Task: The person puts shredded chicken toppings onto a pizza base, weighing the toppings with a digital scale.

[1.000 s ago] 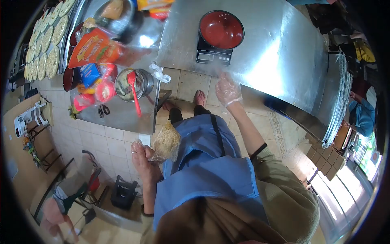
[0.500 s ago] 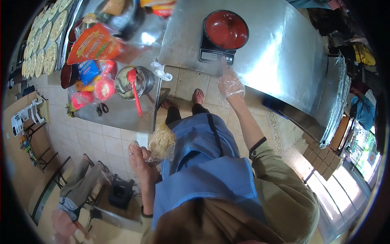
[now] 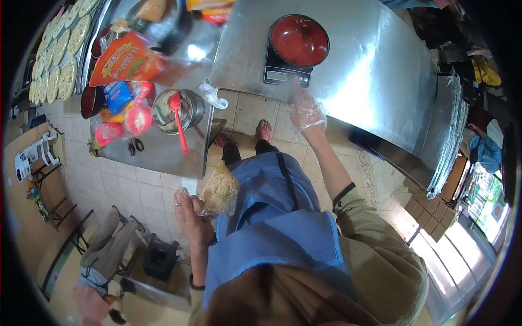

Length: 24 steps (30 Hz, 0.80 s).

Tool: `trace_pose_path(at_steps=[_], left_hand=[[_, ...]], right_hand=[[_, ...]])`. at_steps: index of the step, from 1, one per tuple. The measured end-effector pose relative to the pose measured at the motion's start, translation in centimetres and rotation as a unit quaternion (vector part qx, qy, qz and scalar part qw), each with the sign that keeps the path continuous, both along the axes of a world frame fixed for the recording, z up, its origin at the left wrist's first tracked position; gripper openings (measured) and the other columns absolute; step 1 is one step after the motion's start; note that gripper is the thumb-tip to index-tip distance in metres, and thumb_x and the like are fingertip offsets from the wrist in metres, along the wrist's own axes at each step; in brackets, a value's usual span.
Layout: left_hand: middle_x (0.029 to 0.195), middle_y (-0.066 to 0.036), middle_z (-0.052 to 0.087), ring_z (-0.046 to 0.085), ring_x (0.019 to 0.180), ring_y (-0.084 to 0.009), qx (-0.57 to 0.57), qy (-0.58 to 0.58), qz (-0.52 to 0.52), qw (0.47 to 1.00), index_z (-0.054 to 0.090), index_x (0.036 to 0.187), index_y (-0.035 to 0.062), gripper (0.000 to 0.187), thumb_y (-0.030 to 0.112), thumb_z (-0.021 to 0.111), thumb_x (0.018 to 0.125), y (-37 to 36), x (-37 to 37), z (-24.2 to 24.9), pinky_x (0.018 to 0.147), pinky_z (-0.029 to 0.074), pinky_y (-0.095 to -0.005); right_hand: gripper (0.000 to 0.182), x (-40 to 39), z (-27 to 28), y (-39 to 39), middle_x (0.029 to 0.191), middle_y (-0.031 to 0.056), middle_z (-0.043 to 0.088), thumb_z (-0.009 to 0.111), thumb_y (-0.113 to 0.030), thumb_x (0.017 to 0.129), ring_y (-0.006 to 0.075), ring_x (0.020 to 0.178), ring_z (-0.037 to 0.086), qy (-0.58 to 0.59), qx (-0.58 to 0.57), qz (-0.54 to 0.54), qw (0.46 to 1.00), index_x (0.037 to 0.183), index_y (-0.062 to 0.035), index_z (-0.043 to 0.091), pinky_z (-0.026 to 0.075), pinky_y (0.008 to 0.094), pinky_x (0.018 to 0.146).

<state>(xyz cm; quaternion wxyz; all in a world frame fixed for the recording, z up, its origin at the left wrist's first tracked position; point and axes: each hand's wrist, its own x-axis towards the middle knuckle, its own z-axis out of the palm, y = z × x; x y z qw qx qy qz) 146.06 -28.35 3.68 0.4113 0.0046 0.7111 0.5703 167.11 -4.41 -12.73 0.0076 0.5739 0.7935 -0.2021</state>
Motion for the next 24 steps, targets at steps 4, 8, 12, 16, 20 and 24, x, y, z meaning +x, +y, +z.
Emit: trace_pose_path(at_steps=[4,8,12,16,20,24], left_hand=[[0.061,0.005,0.028,0.024,0.054,-0.0044,0.002,-0.022,0.029,0.999,0.049,0.104,0.0038,0.027,0.030,0.047,0.095,-0.3,0.4,-0.1,0.051,0.023,-0.0192],[0.060,0.005,0.030,0.027,0.053,-0.0034,0.016,-0.018,0.016,1.000,0.045,0.097,0.0074,0.021,0.029,0.045,0.096,-0.5,0.6,-0.2,0.047,0.024,-0.0192],[0.059,0.005,0.032,0.030,0.051,-0.0022,0.014,-0.021,0.014,1.000,0.039,0.080,0.0127,0.024,0.029,0.041,0.098,-0.3,1.0,-0.1,0.044,0.026,-0.0185],[0.059,0.006,0.032,0.031,0.051,-0.0021,0.021,-0.024,0.003,0.999,0.039,0.080,0.0126,0.025,0.030,0.040,0.098,-0.1,1.1,0.2,0.044,0.027,-0.0184],[0.059,0.005,0.033,0.031,0.052,-0.0022,0.007,-0.013,-0.005,1.000,0.039,0.080,0.0125,0.025,0.030,0.040,0.098,0.4,1.5,0.8,0.044,0.027,-0.0187],[0.061,0.005,0.034,0.033,0.053,-0.0023,0.007,-0.006,-0.016,1.000,0.039,0.081,0.0123,0.025,0.030,0.040,0.098,-0.1,1.4,0.5,0.045,0.028,-0.0186]], right_hand=[[0.080,0.4,0.1,-0.1,0.095,0.0193,0.058,0.056,-0.011,0.075,0.0368,0.084,0.060,0.036,0.011,0.003,0.999,0.144,-0.0203,0.018,0.050,0.0454,0.073],[0.080,0.6,-0.7,-0.1,0.094,0.0196,0.058,0.056,-0.011,0.074,0.0367,0.083,0.060,0.038,0.017,0.006,0.999,0.144,-0.0201,0.018,0.050,0.0456,0.072],[0.081,0.9,-2.3,0.2,0.096,0.0208,0.058,0.056,-0.011,0.074,0.0370,0.085,0.060,0.046,0.012,0.009,0.999,0.144,-0.0199,0.018,0.050,0.0463,0.073],[0.080,0.4,-0.6,0.4,0.099,0.0221,0.058,0.057,-0.011,0.073,0.0377,0.086,0.060,0.017,-0.023,-0.014,1.000,0.144,-0.0200,0.019,0.050,0.0470,0.074],[0.079,0.3,-0.8,0.7,0.100,0.0223,0.058,0.057,-0.012,0.074,0.0379,0.087,0.060,0.008,-0.031,-0.013,0.999,0.143,-0.0214,0.020,0.050,0.0474,0.074],[0.075,0.8,-0.6,0.5,0.102,0.0214,0.058,0.055,-0.014,0.077,0.0374,0.086,0.061,0.035,-0.047,-0.026,0.998,0.143,-0.0257,0.021,0.049,0.0478,0.074]])
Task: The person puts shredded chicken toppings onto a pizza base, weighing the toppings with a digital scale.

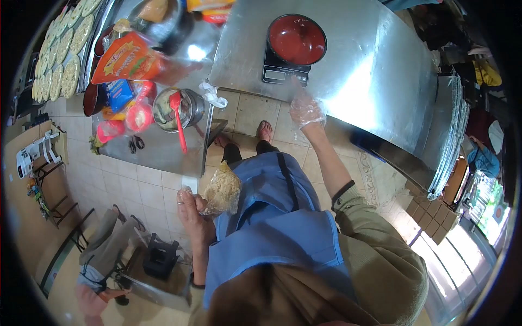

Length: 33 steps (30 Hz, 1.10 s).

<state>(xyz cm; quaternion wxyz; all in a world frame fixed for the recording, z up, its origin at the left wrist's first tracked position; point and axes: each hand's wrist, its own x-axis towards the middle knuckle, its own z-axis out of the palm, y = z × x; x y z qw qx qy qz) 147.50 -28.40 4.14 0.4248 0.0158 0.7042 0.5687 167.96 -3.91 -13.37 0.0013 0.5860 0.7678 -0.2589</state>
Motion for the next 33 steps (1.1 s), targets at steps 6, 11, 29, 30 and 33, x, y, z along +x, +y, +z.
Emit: trace_pose_path(at_steps=[6,11,29,30,33], left_hand=[[0.063,0.004,0.037,0.035,0.056,-0.0035,-0.003,-0.022,0.017,1.000,0.041,0.083,0.0123,0.024,0.030,0.040,0.098,1.2,1.3,-0.1,0.048,0.029,-0.0192],[0.065,0.004,0.041,0.036,0.056,-0.0029,-0.017,0.022,-0.095,0.995,0.045,0.088,0.0115,0.018,0.026,0.041,0.097,3.5,3.3,-2.1,0.048,0.029,-0.0198],[0.072,-0.004,0.048,0.047,0.064,-0.0120,0.210,-0.026,-0.249,0.945,0.046,0.096,0.0053,0.016,0.021,0.042,0.094,21.3,25.7,-3.9,0.055,0.040,-0.0280],[0.078,-0.011,0.051,0.051,0.071,-0.0185,0.210,0.065,-0.321,0.921,0.047,0.101,0.0035,0.014,0.012,0.043,0.090,21.0,27.7,-7.0,0.061,0.043,-0.0335],[0.110,-0.020,0.052,0.050,0.100,-0.0350,0.250,0.303,-0.407,0.825,0.052,0.108,0.0002,0.027,0.002,0.041,0.083,21.7,29.4,-10.4,0.083,0.041,-0.0454]], right_hand=[[0.066,0.8,3.2,-3.6,0.104,0.0187,0.059,0.050,-0.016,0.081,0.0371,0.085,0.060,0.062,0.001,-0.004,0.998,0.141,-0.0272,0.025,0.049,0.0472,0.074],[0.063,4.0,6.0,-8.1,0.106,0.0142,0.059,0.055,-0.014,0.079,0.0311,0.090,0.060,0.177,-0.102,0.062,0.977,0.138,-0.0216,0.034,0.049,0.0399,0.079],[0.084,10.4,4.6,-10.7,0.148,0.0174,0.011,0.062,-0.026,0.082,0.0282,0.136,0.017,0.254,0.135,-0.265,0.920,0.142,-0.0032,0.007,0.019,0.0368,0.109],[0.082,10.8,4.2,-10.4,0.147,0.0175,0.013,0.061,-0.026,0.083,0.0282,0.135,0.019,0.242,0.142,-0.266,0.922,0.142,-0.0030,0.009,0.020,0.0368,0.108],[0.077,12.9,3.3,-9.6,0.145,0.0178,0.017,0.060,-0.026,0.083,0.0283,0.132,0.023,0.213,0.149,-0.264,0.929,0.140,-0.0022,0.013,0.022,0.0366,0.107]])
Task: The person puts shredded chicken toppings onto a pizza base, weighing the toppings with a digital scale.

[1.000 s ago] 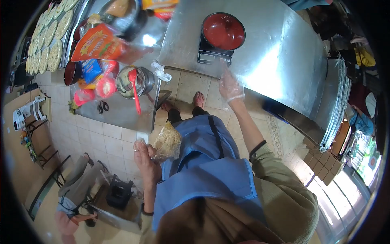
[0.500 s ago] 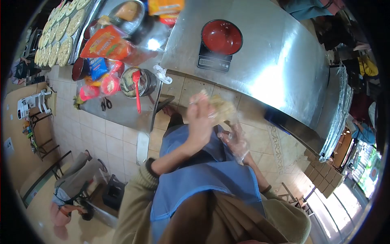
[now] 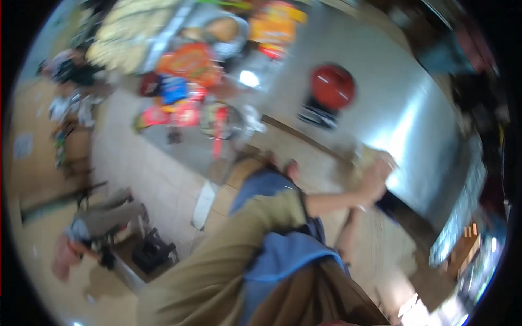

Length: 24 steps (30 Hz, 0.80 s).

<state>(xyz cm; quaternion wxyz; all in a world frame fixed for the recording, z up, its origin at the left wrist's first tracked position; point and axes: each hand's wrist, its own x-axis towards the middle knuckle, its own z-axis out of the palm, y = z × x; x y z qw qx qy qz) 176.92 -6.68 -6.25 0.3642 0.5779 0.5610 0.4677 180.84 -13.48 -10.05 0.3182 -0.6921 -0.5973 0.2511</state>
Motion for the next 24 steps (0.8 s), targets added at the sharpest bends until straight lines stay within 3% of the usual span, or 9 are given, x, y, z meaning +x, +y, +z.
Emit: trace_pose_path(at_steps=[1,3,4,8,12,13,18,21,24], left_hand=[[0.105,-0.022,0.055,0.053,0.096,-0.0364,0.136,0.051,0.118,0.982,0.054,0.104,0.0002,0.024,0.010,0.038,0.089,0.4,1.2,-1.4,0.080,0.042,-0.0464],[0.080,-0.026,0.058,0.057,0.074,-0.0403,-0.114,-0.160,0.058,0.979,0.055,0.093,-0.0013,0.035,0.026,0.033,0.096,1.8,0.9,-1.3,0.068,0.042,-0.0498],[0.078,-0.026,0.056,0.056,0.073,-0.0414,-0.110,-0.148,0.065,0.981,0.051,0.088,-0.0023,0.037,0.028,0.032,0.097,1.9,0.6,-1.3,0.065,0.042,-0.0483],[0.069,-0.021,0.052,0.055,0.072,-0.0400,-0.026,-0.066,-0.082,0.994,0.044,0.095,0.0012,0.015,0.014,0.047,0.088,2.4,-0.4,-2.0,0.062,0.042,-0.0452],[0.092,-0.018,0.052,0.055,0.087,-0.0363,0.007,-0.149,-0.188,0.971,0.043,0.103,0.0022,0.022,0.013,0.050,0.085,2.4,-5.3,3.6,0.073,0.043,-0.0437],[0.105,-0.018,0.050,0.055,0.090,-0.0348,0.006,-0.154,-0.213,0.965,0.042,0.112,0.0009,0.033,0.018,0.050,0.086,2.8,-4.7,1.3,0.077,0.044,-0.0422],[0.119,-0.022,0.045,0.044,0.113,-0.0371,0.029,-0.159,-0.213,0.964,0.037,0.122,-0.0015,0.050,0.027,0.056,0.085,4.4,-7.7,-0.6,0.095,0.036,-0.0417],[0.130,-0.024,0.037,0.037,0.122,-0.0369,-0.003,-0.060,-0.200,0.978,0.031,0.132,0.0006,0.079,0.039,0.069,0.074,4.9,-6.4,-3.5,0.103,0.030,-0.0412],[0.132,-0.024,0.036,0.034,0.125,-0.0363,-0.056,-0.084,-0.214,0.972,0.029,0.134,0.0009,0.091,0.045,0.074,0.068,6.4,-7.7,-0.7,0.105,0.028,-0.0415]], right_hand=[[0.076,1.0,-0.3,0.2,0.144,0.0179,0.019,0.060,-0.027,0.084,0.0283,0.131,0.024,-0.005,-0.002,0.000,1.000,0.139,-0.0019,0.015,0.023,0.0366,0.106],[0.072,1.7,-1.1,1.7,0.142,0.0180,0.022,0.059,-0.027,0.084,0.0284,0.129,0.027,-0.004,-0.003,0.005,1.000,0.138,-0.0014,0.018,0.025,0.0365,0.105],[0.071,1.9,-1.4,2.4,0.142,0.0181,0.024,0.059,-0.027,0.084,0.0284,0.128,0.028,-0.008,-0.004,0.003,1.000,0.137,-0.0011,0.020,0.025,0.0365,0.105],[0.065,2.2,-1.8,4.3,0.138,0.0185,0.030,0.058,-0.027,0.085,0.0285,0.125,0.034,-0.033,-0.014,-0.002,0.999,0.135,0.0000,0.026,0.028,0.0363,0.103],[0.060,3.7,-2.2,5.8,0.135,0.0189,0.036,0.057,-0.027,0.086,0.0286,0.121,0.039,-0.050,-0.024,0.001,0.998,0.132,0.0010,0.032,0.032,0.0361,0.101],[0.058,4.2,-2.1,6.1,0.134,0.0190,0.037,0.056,-0.028,0.087,0.0286,0.120,0.040,-0.054,-0.024,0.001,0.998,0.132,0.0013,0.034,0.032,0.0360,0.101],[0.053,7.6,-2.4,8.0,0.130,0.0195,0.045,0.055,-0.028,0.088,0.0288,0.116,0.047,-0.075,-0.062,0.025,0.995,0.129,0.0026,0.041,0.036,0.0358,0.098],[0.047,6.4,1.0,9.1,0.124,0.0189,0.051,0.054,-0.029,0.089,0.0274,0.111,0.052,0.069,-0.026,0.042,0.996,0.122,0.0044,0.049,0.040,0.0354,0.095],[0.043,5.0,6.5,10.5,0.117,0.0175,0.057,0.052,-0.031,0.091,0.0241,0.104,0.056,0.249,0.015,0.075,0.965,0.110,0.0072,0.056,0.044,0.0352,0.090]])
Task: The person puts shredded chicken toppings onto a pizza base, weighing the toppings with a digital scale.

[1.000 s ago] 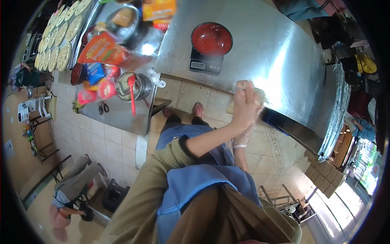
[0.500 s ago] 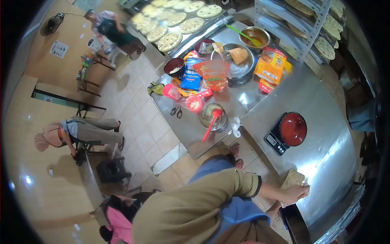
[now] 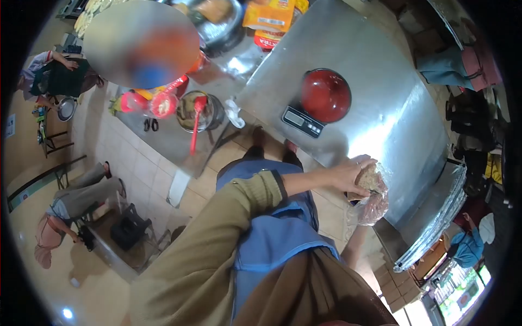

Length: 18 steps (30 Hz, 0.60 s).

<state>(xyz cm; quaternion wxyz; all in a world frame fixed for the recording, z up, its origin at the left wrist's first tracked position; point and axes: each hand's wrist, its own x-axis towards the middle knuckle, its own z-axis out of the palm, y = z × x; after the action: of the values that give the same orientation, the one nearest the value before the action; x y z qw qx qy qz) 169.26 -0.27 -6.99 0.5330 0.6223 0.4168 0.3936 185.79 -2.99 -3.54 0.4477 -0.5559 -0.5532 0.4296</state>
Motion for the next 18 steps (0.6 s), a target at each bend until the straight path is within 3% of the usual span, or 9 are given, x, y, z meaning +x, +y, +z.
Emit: trace_pose_path(at_steps=[2,4,6,7,10,13,15,18], left_hand=[[0.130,-0.021,0.040,0.043,0.119,-0.0335,-0.051,-0.085,-0.035,0.994,0.029,0.134,0.0071,0.096,0.042,0.080,0.061,1.7,0.3,0.4,0.101,0.034,-0.0387],[0.128,-0.020,0.043,0.048,0.114,-0.0314,-0.126,-0.147,-0.094,0.977,0.028,0.135,0.0116,0.098,0.038,0.083,0.058,3.2,-0.4,1.6,0.098,0.038,-0.0367],[0.118,-0.016,0.051,0.055,0.103,-0.0267,-0.135,-0.157,-0.076,0.975,0.028,0.134,0.0179,0.098,0.032,0.085,0.056,3.8,-0.8,2.8,0.089,0.045,-0.0333],[0.116,-0.015,0.053,0.055,0.102,-0.0260,-0.151,-0.180,-0.072,0.969,0.028,0.134,0.0184,0.098,0.032,0.086,0.056,3.9,-0.9,3.1,0.088,0.045,-0.0331],[0.110,-0.011,0.057,0.056,0.099,-0.0225,-0.156,-0.245,0.010,0.957,0.027,0.134,0.0133,0.096,0.028,0.085,0.059,3.4,-1.4,3.7,0.087,0.047,-0.0310],[0.110,-0.009,0.057,0.056,0.100,-0.0200,-0.208,-0.347,0.119,0.907,0.028,0.134,0.0069,0.092,0.025,0.084,0.063,2.5,-1.6,3.5,0.088,0.047,-0.0303],[0.111,-0.009,0.056,0.056,0.100,-0.0179,-0.219,-0.412,0.185,0.865,0.028,0.133,0.0024,0.088,0.022,0.082,0.066,2.2,-1.7,3.3,0.087,0.047,-0.0298],[0.110,-0.011,0.058,0.059,0.096,-0.0171,-0.237,-0.501,0.238,0.797,0.036,0.126,-0.0006,0.075,0.014,0.081,0.068,2.1,-2.1,3.8,0.084,0.050,-0.0304]], right_hand=[[0.046,1.6,2.1,1.5,0.119,0.0180,0.055,0.052,-0.034,0.091,0.0233,0.106,0.054,0.028,-0.021,0.062,0.997,0.110,0.0081,0.055,0.045,0.0360,0.089],[0.041,1.9,5.3,3.4,0.110,0.0160,0.060,0.049,-0.030,0.092,0.0212,0.098,0.056,-0.032,-0.047,0.091,0.994,0.106,0.0068,0.058,0.046,0.0328,0.083],[0.037,1.9,8.5,5.6,0.104,0.0133,0.062,0.048,-0.028,0.092,0.0195,0.093,0.057,-0.103,-0.105,0.106,0.983,0.104,0.0053,0.060,0.046,0.0319,0.080],[0.032,0.4,10.0,6.6,0.094,0.0098,0.063,0.047,-0.024,0.091,0.0184,0.085,0.056,-0.071,-0.121,0.112,0.984,0.101,0.0028,0.063,0.044,0.0308,0.075],[0.033,-3.5,13.6,10.1,0.095,0.0104,0.063,0.047,-0.025,0.091,0.0194,0.084,0.057,-0.297,0.075,0.288,0.907,0.102,0.0020,0.063,0.044,0.0308,0.074],[0.037,-4.2,12.8,13.1,0.103,0.0134,0.063,0.045,-0.028,0.093,0.0224,0.093,0.059,-0.163,-0.103,0.274,0.942,0.106,0.0027,0.061,0.046,0.0324,0.082],[0.040,-6.2,11.6,14.5,0.107,0.0140,0.062,0.045,-0.031,0.093,0.0229,0.098,0.059,-0.006,-0.148,0.294,0.944,0.109,0.0027,0.060,0.046,0.0340,0.085],[0.060,-7.9,10.4,16.3,0.113,0.0168,0.058,0.050,-0.049,0.088,0.0232,0.104,0.056,-0.003,-0.170,0.306,0.937,0.114,0.0052,0.055,0.046,0.0354,0.089]])
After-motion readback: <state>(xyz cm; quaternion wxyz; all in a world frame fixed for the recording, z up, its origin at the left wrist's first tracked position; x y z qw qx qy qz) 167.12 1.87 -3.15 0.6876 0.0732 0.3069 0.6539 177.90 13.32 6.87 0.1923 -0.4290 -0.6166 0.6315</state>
